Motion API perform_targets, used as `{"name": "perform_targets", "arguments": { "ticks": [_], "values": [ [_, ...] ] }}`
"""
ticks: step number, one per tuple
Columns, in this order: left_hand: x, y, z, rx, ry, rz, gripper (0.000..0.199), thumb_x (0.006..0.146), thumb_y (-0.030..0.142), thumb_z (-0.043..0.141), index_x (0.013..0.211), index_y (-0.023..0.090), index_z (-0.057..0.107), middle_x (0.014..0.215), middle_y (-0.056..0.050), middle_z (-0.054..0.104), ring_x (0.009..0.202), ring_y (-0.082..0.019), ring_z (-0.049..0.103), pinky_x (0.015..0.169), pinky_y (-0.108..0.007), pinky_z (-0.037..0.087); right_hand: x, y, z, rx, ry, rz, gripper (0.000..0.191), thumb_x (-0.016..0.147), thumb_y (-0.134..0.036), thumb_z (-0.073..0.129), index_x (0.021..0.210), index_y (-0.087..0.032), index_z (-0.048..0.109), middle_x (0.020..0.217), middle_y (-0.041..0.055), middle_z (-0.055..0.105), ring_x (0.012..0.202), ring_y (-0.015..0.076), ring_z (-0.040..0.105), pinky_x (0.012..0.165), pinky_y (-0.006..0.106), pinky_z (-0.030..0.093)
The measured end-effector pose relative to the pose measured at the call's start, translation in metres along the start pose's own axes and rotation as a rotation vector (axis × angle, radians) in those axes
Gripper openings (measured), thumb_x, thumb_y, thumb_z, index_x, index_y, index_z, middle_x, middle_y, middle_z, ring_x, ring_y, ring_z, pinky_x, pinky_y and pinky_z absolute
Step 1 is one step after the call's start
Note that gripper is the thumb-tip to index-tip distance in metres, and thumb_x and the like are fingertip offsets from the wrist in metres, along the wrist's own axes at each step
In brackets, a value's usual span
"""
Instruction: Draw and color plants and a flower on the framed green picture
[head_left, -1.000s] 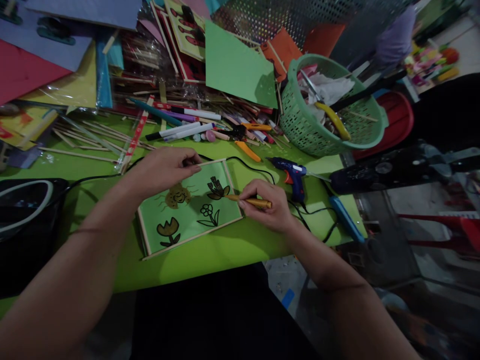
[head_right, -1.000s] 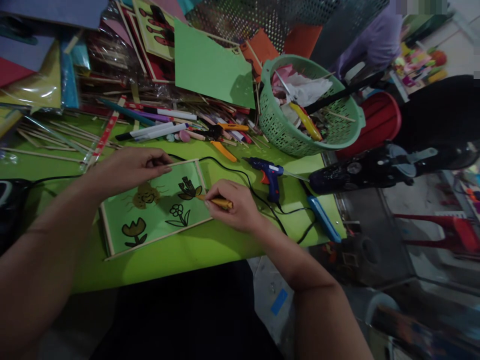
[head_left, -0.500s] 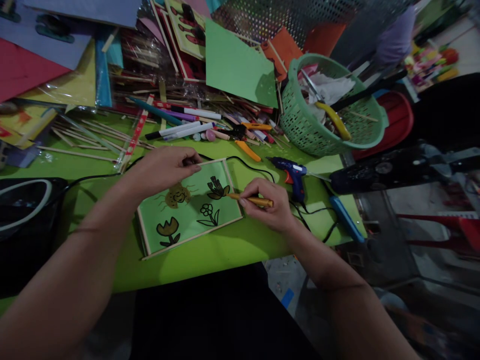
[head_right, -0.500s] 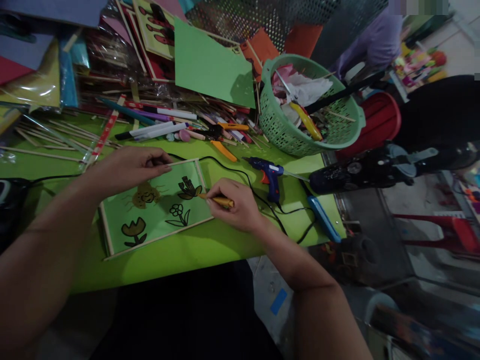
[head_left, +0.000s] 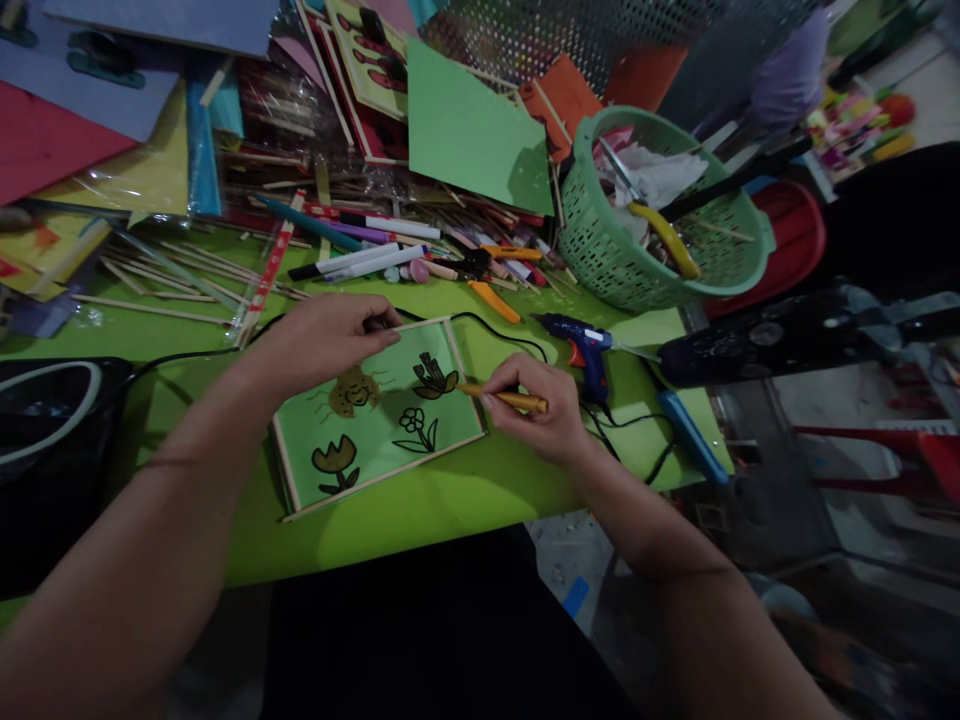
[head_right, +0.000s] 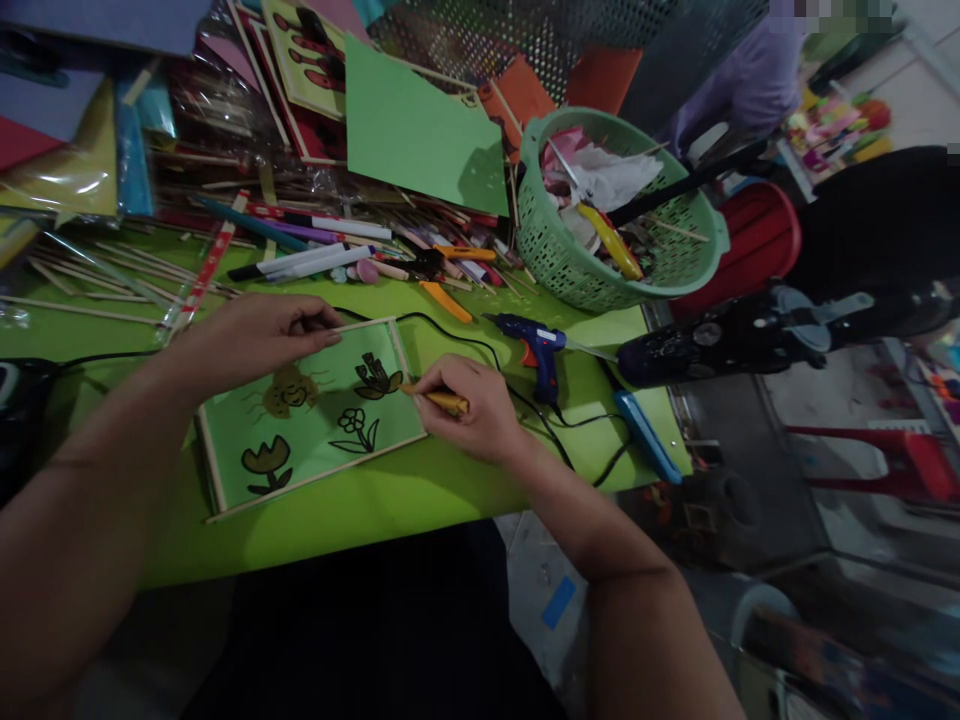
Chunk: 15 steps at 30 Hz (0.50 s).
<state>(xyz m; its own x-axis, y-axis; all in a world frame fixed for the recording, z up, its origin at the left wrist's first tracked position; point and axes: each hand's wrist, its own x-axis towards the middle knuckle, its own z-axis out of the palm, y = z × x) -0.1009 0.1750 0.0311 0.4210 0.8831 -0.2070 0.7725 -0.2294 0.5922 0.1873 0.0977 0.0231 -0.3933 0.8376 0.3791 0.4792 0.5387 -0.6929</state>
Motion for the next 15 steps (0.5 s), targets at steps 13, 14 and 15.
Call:
{"name": "perform_targets", "arguments": {
  "ticks": [13,14,15],
  "values": [
    [0.0002,0.0011,0.0008,-0.011,-0.003,-0.016,0.04,0.093,0.054,0.054,0.107,0.023,0.075,0.1,-0.005,0.079,0.088,-0.024,0.068,0.078,-0.033,0.046,0.0011,-0.0007,0.0002,0.016,0.014,-0.042,0.011,0.089,-0.015,0.07,0.084,-0.024,0.068,0.076,-0.0016,0.073,0.067,0.015,0.067,0.065,0.029,0.051],
    [0.0001,0.0013,0.0008,-0.01,-0.002,-0.011,0.039,0.093,0.053,0.054,0.106,0.023,0.075,0.099,-0.005,0.079,0.087,-0.024,0.068,0.078,-0.034,0.046,0.0011,-0.0009,0.0,0.01,0.019,-0.033,0.01,0.089,-0.016,0.069,0.084,-0.024,0.068,0.076,-0.0015,0.073,0.067,0.0152,0.066,0.065,0.029,0.051],
    [0.0,0.0015,0.0006,-0.008,-0.001,-0.005,0.039,0.093,0.053,0.054,0.106,0.023,0.075,0.098,-0.005,0.079,0.087,-0.023,0.068,0.077,-0.033,0.046,0.0011,-0.0011,-0.0001,0.006,0.021,-0.025,0.01,0.09,-0.016,0.069,0.083,-0.025,0.068,0.076,-0.0014,0.073,0.067,0.0154,0.066,0.065,0.03,0.051]
  ]
}}
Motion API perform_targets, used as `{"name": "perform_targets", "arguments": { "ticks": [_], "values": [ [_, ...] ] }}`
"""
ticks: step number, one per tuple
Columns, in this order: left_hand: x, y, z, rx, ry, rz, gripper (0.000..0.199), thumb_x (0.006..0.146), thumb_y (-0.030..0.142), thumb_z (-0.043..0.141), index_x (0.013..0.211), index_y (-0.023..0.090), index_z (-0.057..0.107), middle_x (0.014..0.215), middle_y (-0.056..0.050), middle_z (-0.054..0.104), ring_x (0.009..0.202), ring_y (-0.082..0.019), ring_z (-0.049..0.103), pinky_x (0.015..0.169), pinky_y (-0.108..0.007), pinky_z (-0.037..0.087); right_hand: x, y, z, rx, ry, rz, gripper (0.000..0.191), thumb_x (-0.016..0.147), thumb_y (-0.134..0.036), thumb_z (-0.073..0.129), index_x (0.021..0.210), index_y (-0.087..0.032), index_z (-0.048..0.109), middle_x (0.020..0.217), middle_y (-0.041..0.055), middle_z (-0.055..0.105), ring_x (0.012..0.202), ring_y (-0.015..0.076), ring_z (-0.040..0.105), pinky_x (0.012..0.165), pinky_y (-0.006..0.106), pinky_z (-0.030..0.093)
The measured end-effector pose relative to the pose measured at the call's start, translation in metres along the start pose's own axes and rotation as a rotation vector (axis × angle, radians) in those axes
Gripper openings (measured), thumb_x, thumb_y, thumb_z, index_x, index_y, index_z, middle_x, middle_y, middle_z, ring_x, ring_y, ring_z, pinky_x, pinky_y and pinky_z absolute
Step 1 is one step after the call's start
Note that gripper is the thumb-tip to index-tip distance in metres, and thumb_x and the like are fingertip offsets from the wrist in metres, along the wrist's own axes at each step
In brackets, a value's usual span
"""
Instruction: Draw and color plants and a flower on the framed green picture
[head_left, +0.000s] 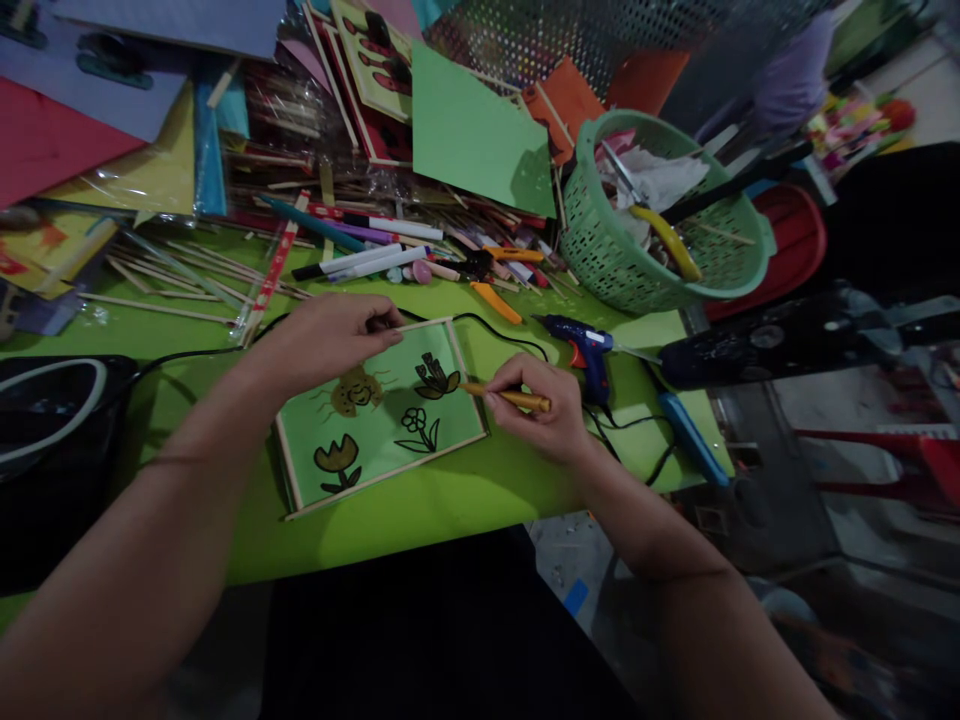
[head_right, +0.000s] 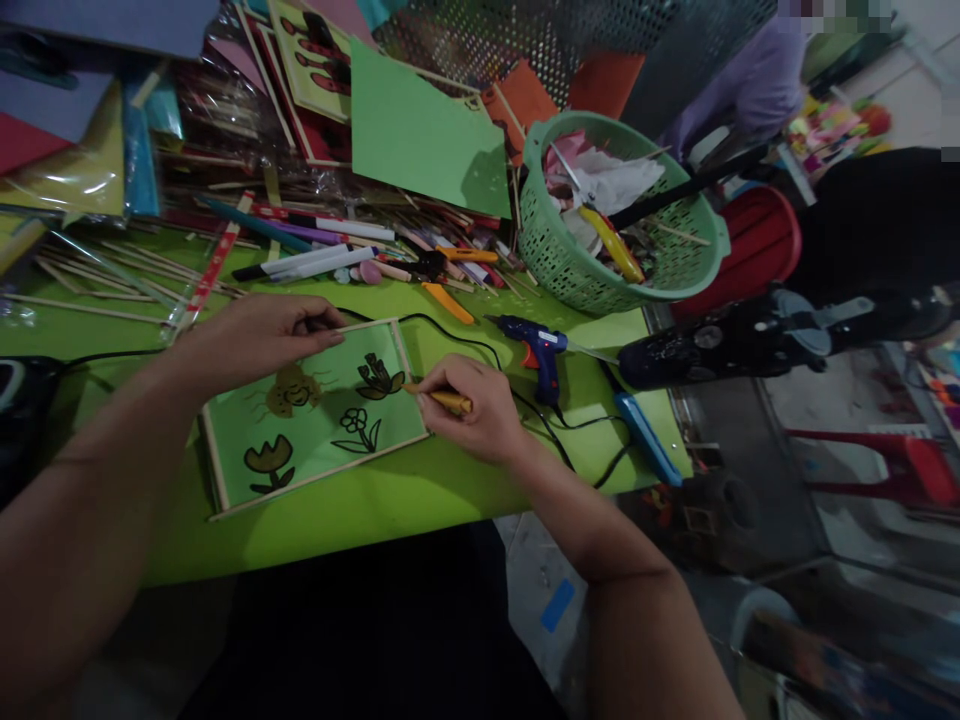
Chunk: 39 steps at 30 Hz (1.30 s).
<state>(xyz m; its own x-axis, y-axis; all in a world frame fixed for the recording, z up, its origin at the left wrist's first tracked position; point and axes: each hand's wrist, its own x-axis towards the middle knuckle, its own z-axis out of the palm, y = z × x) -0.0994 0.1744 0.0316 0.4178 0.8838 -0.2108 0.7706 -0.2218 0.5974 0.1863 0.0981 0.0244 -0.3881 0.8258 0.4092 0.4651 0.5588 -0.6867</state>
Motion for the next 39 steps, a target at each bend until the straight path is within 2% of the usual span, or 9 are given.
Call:
{"name": "perform_targets", "arguments": {
  "ticks": [12,19,26,34,39],
  "values": [
    [0.0003,0.0011,-0.0007,0.017,-0.006,-0.005,0.038,0.094,0.05,0.054,0.107,0.022,0.076,0.099,-0.006,0.078,0.088,-0.024,0.068,0.079,-0.034,0.046,-0.0003,0.0015,0.0011,0.02,-0.05,-0.025,0.008,0.091,-0.02,0.073,0.086,-0.025,0.069,0.077,-0.0011,0.073,0.068,0.0153,0.068,0.064,0.029,0.052],
    [-0.0002,0.0028,-0.0015,0.011,-0.01,-0.006,0.038,0.093,0.051,0.054,0.107,0.022,0.075,0.101,-0.006,0.079,0.089,-0.024,0.068,0.079,-0.034,0.046,0.0004,0.0014,0.001,0.027,-0.038,-0.043,0.009,0.091,-0.017,0.073,0.086,-0.025,0.069,0.077,-0.0012,0.073,0.068,0.0148,0.067,0.064,0.029,0.052],
    [-0.0006,0.0006,-0.0009,0.009,0.002,0.014,0.04,0.094,0.054,0.053,0.106,0.022,0.075,0.098,-0.005,0.079,0.086,-0.023,0.068,0.075,-0.033,0.044,-0.0008,0.0016,0.0014,0.023,-0.062,-0.01,0.008,0.091,-0.02,0.072,0.085,-0.025,0.07,0.077,-0.0005,0.074,0.069,0.0156,0.068,0.066,0.03,0.053],
    [-0.0001,0.0018,-0.0012,0.009,-0.002,-0.004,0.038,0.093,0.051,0.054,0.107,0.023,0.075,0.099,-0.006,0.079,0.087,-0.024,0.068,0.078,-0.034,0.045,-0.001,0.0019,0.0011,-0.004,-0.039,-0.002,0.008,0.092,-0.019,0.072,0.087,-0.025,0.069,0.079,-0.0001,0.075,0.07,0.0162,0.069,0.065,0.031,0.053],
    [0.0001,0.0007,-0.001,0.005,-0.005,-0.004,0.037,0.093,0.05,0.055,0.108,0.023,0.075,0.1,-0.006,0.079,0.088,-0.024,0.068,0.078,-0.034,0.045,-0.0009,0.005,0.0033,-0.04,0.054,-0.036,0.01,0.092,-0.017,0.072,0.087,-0.025,0.068,0.079,-0.0007,0.075,0.07,0.0159,0.068,0.065,0.03,0.053]
  ]
}}
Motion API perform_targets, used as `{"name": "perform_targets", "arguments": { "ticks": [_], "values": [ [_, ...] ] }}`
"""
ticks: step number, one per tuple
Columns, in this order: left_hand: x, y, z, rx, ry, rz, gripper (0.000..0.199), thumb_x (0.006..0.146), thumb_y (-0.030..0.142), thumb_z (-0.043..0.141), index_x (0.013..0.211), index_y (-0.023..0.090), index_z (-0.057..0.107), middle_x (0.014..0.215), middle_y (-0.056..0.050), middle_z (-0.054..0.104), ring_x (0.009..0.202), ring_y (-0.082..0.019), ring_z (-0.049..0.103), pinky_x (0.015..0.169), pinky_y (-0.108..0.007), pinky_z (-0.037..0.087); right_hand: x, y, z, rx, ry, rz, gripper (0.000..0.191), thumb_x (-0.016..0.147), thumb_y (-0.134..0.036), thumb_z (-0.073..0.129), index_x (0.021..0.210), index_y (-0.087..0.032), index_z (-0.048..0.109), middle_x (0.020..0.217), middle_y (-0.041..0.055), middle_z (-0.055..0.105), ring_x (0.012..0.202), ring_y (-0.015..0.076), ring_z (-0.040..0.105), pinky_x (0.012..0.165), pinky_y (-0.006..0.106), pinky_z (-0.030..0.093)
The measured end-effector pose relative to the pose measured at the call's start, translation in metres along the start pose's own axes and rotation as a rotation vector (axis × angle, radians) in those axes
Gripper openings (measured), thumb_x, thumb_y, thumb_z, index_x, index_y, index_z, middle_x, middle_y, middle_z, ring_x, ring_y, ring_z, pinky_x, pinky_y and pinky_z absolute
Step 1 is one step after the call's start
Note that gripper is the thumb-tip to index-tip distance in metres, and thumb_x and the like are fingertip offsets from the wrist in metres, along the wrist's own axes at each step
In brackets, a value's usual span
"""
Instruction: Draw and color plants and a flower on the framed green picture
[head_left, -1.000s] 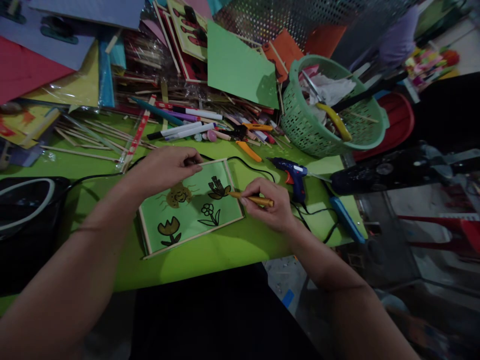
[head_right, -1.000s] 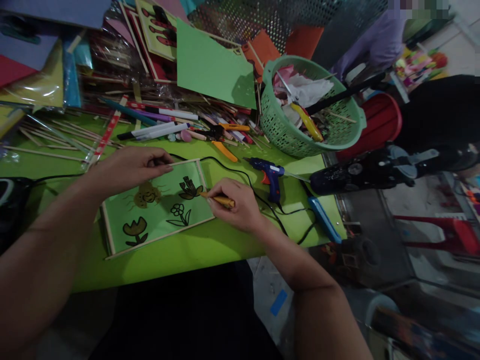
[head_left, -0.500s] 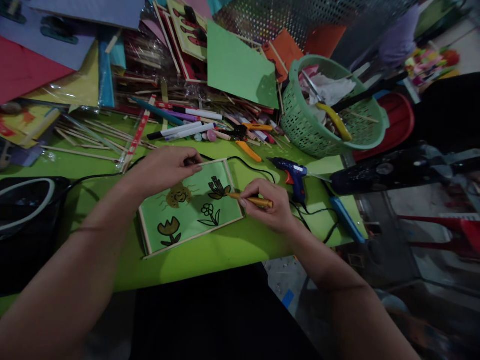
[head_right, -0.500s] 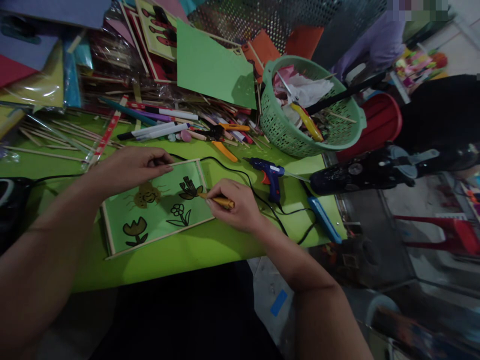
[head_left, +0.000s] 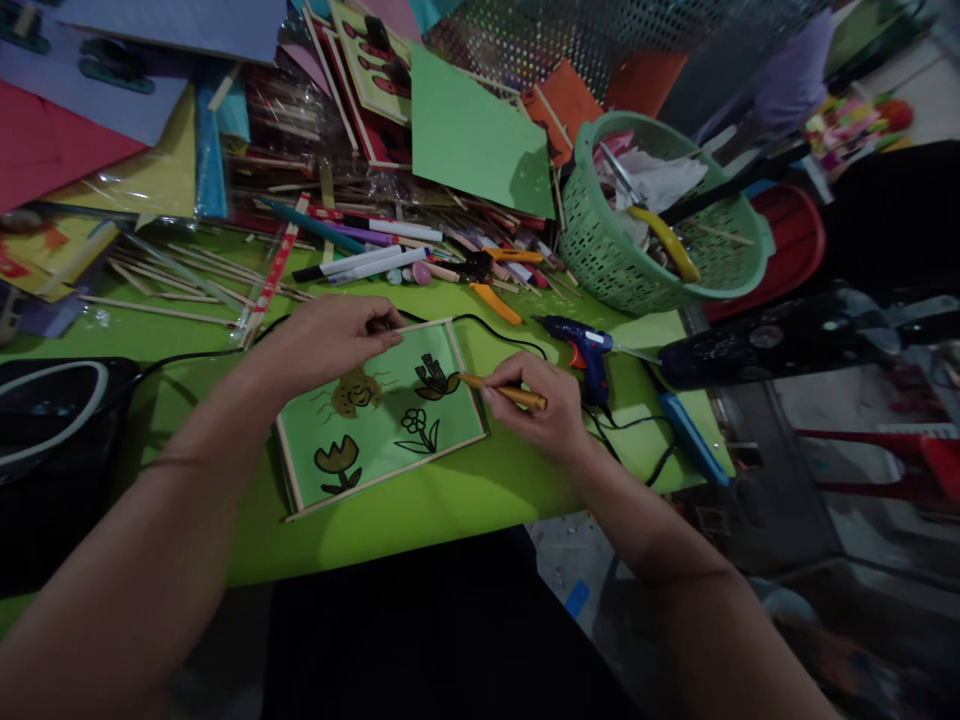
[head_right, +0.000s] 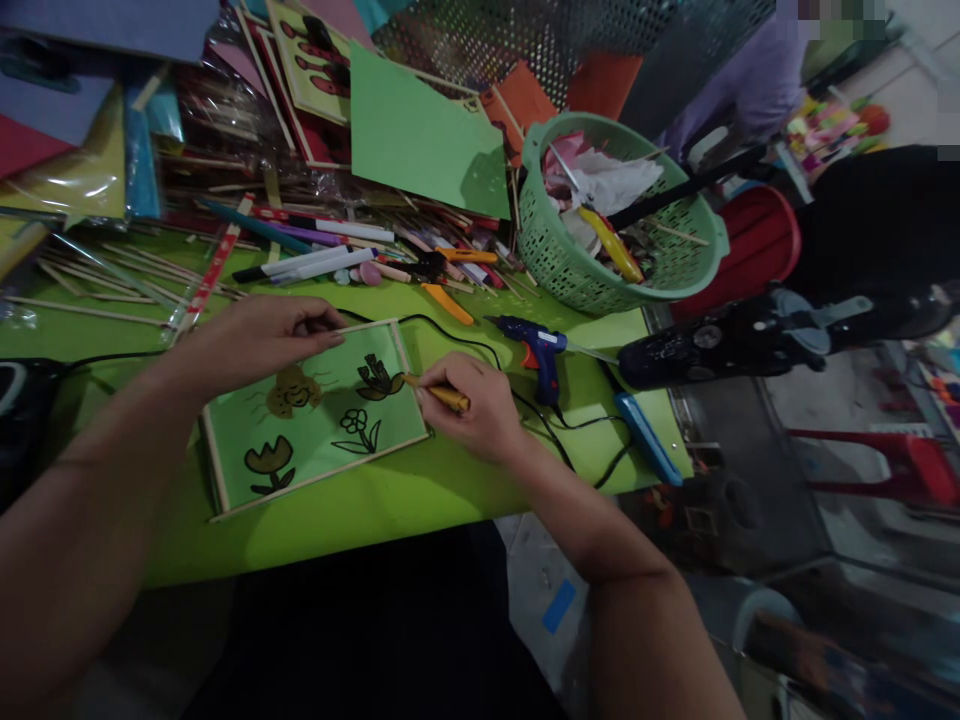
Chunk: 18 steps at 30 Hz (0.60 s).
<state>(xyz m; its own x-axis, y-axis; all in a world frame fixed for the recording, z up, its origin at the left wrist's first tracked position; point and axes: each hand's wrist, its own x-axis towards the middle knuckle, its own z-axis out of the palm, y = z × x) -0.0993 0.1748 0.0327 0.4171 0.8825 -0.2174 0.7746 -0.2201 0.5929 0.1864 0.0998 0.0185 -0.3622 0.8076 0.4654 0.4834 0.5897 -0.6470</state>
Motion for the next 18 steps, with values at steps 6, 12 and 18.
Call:
{"name": "perform_targets", "arguments": {
  "ticks": [6,12,18],
  "values": [
    [-0.0002,-0.0013,0.0007,-0.004,0.002,0.005,0.035,0.094,0.048,0.056,0.108,0.022,0.075,0.101,-0.006,0.079,0.089,-0.024,0.068,0.08,-0.034,0.046,-0.0001,0.001,0.0014,-0.028,0.022,-0.011,0.011,0.093,-0.018,0.071,0.086,-0.026,0.068,0.078,-0.0004,0.075,0.071,0.0167,0.068,0.065,0.031,0.053],
    [0.0007,-0.0019,0.001,-0.009,0.006,-0.003,0.035,0.093,0.048,0.058,0.108,0.021,0.076,0.102,-0.006,0.079,0.089,-0.025,0.069,0.082,-0.035,0.048,0.0,-0.0004,-0.0008,-0.027,-0.008,-0.025,0.011,0.092,-0.015,0.071,0.087,-0.025,0.068,0.079,-0.0004,0.074,0.069,0.0157,0.068,0.064,0.029,0.051],
    [0.0029,-0.0074,0.0042,-0.03,0.036,0.026,0.032,0.092,0.045,0.06,0.104,0.021,0.076,0.098,-0.005,0.079,0.084,-0.024,0.069,0.075,-0.034,0.046,0.0002,0.0,-0.0011,-0.006,-0.011,-0.036,0.012,0.09,-0.013,0.072,0.088,-0.025,0.068,0.079,-0.0008,0.074,0.07,0.0154,0.068,0.064,0.029,0.051]
  ]
}}
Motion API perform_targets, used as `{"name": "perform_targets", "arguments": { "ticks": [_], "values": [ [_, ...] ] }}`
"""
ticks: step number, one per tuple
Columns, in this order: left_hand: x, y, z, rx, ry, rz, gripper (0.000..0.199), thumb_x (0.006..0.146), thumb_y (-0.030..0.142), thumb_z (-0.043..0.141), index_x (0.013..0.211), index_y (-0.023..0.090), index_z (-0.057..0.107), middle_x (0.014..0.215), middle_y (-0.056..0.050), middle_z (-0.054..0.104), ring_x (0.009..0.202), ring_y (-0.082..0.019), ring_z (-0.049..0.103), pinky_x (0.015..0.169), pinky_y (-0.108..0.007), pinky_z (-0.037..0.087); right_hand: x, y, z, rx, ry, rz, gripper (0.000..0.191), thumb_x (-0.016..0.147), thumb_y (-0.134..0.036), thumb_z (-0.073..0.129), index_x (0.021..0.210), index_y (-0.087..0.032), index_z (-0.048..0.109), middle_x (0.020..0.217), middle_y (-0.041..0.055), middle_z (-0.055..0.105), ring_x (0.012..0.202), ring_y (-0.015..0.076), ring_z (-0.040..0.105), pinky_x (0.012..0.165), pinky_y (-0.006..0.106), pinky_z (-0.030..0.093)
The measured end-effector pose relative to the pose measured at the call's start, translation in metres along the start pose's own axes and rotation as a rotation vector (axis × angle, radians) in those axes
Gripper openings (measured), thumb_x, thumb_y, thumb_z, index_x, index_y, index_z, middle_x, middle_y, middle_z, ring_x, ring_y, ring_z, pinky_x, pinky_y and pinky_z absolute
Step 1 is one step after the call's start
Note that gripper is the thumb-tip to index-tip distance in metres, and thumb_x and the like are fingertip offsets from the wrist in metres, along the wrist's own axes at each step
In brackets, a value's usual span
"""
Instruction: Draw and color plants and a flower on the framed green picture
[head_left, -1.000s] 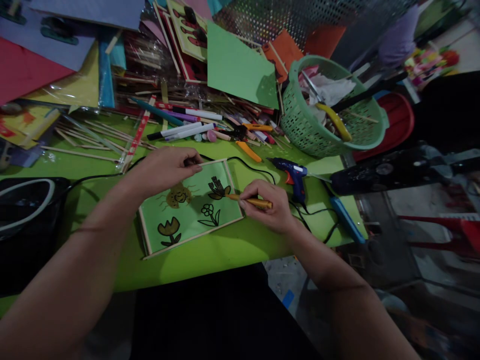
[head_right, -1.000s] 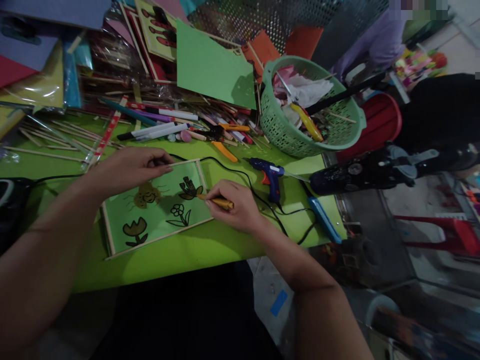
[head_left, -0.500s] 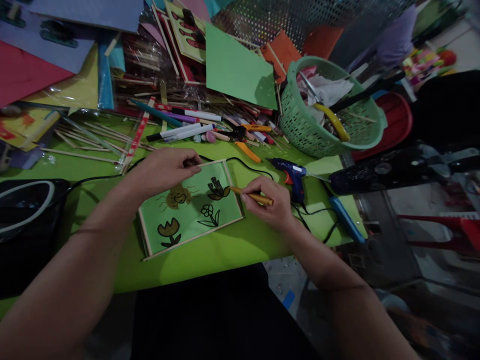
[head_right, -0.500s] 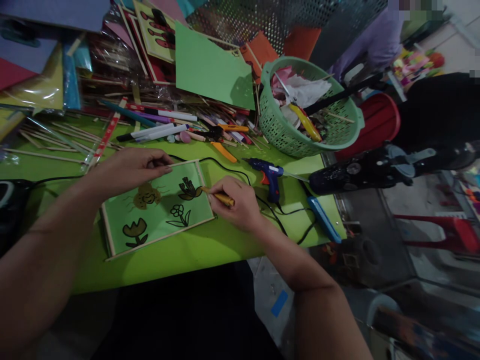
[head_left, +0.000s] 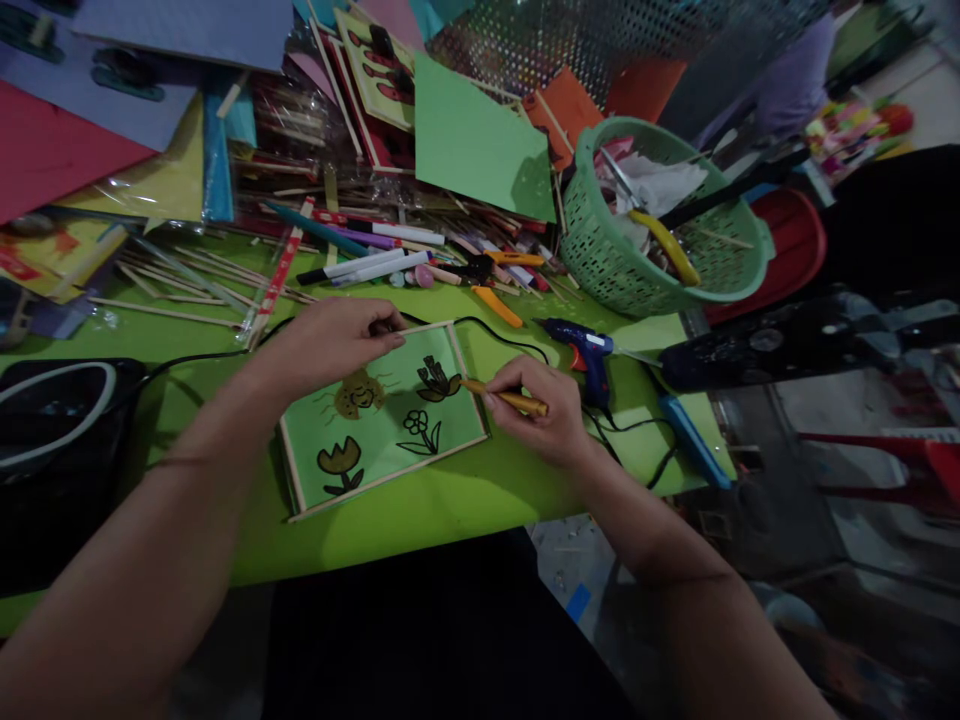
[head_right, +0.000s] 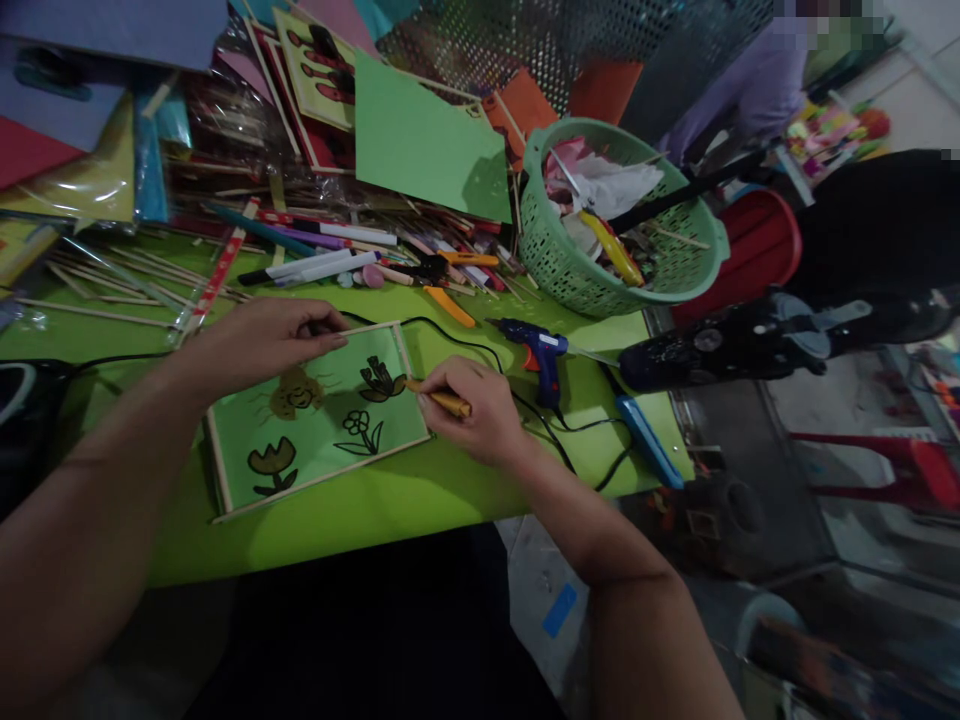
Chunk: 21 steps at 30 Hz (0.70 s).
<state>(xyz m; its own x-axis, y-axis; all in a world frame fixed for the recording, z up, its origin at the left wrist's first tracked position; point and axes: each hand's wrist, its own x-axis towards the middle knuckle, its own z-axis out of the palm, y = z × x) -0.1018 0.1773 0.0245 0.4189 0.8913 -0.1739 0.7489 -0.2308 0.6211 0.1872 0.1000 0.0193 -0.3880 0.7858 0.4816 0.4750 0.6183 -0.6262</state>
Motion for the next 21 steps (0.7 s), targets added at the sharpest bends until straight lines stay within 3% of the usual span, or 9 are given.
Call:
{"name": "perform_targets", "arguments": {
  "ticks": [8,11,13,15,17,21],
  "values": [
    [0.002,-0.003,0.002,0.004,0.036,0.021,0.029,0.091,0.044,0.062,0.102,0.022,0.076,0.093,-0.005,0.078,0.081,-0.023,0.068,0.074,-0.034,0.045,-0.002,0.0,-0.002,0.102,-0.024,0.05,0.009,0.091,-0.017,0.074,0.088,-0.025,0.071,0.078,-0.0016,0.073,0.069,0.0151,0.067,0.065,0.03,0.052],
    [0.002,-0.005,0.002,-0.006,0.086,0.039,0.028,0.092,0.044,0.062,0.103,0.023,0.077,0.091,-0.005,0.077,0.079,-0.024,0.068,0.074,-0.034,0.045,-0.005,0.001,-0.003,0.21,0.098,0.132,0.003,0.095,-0.028,0.077,0.095,-0.026,0.075,0.085,0.0004,0.075,0.074,0.0166,0.07,0.067,0.031,0.054],
    [0.002,-0.005,0.0,-0.013,0.127,0.053,0.029,0.093,0.044,0.062,0.104,0.023,0.078,0.09,-0.005,0.078,0.078,-0.024,0.068,0.073,-0.034,0.045,-0.005,0.004,-0.002,0.32,0.235,0.195,0.014,0.1,-0.038,0.074,0.109,-0.027,0.077,0.09,0.0016,0.077,0.071,0.0151,0.068,0.062,0.03,0.053],
    [0.0,-0.003,-0.002,-0.013,0.176,0.067,0.031,0.093,0.046,0.062,0.105,0.023,0.08,0.089,-0.005,0.078,0.076,-0.023,0.068,0.072,-0.033,0.045,-0.004,0.007,0.0,0.434,0.308,0.248,0.02,0.106,-0.043,0.067,0.117,-0.029,0.077,0.084,-0.0001,0.077,0.059,0.0115,0.059,0.053,0.026,0.046],
    [-0.002,0.0,-0.006,-0.016,0.224,0.093,0.033,0.094,0.047,0.062,0.107,0.023,0.082,0.091,-0.006,0.079,0.077,-0.023,0.068,0.072,-0.033,0.044,0.0,0.01,0.002,0.49,0.325,0.292,0.02,0.105,-0.046,0.069,0.111,-0.028,0.077,0.078,-0.0016,0.075,0.057,0.0102,0.057,0.051,0.023,0.043],
    [-0.011,0.011,-0.012,-0.007,0.297,0.172,0.031,0.096,0.043,0.062,0.11,0.024,0.083,0.1,-0.007,0.082,0.082,-0.024,0.071,0.074,-0.033,0.046,0.01,0.014,0.006,0.53,0.293,0.373,0.028,0.093,-0.048,0.083,0.112,-0.029,0.076,0.097,0.0008,0.078,0.088,0.0155,0.072,0.075,0.027,0.059]
  ]
}}
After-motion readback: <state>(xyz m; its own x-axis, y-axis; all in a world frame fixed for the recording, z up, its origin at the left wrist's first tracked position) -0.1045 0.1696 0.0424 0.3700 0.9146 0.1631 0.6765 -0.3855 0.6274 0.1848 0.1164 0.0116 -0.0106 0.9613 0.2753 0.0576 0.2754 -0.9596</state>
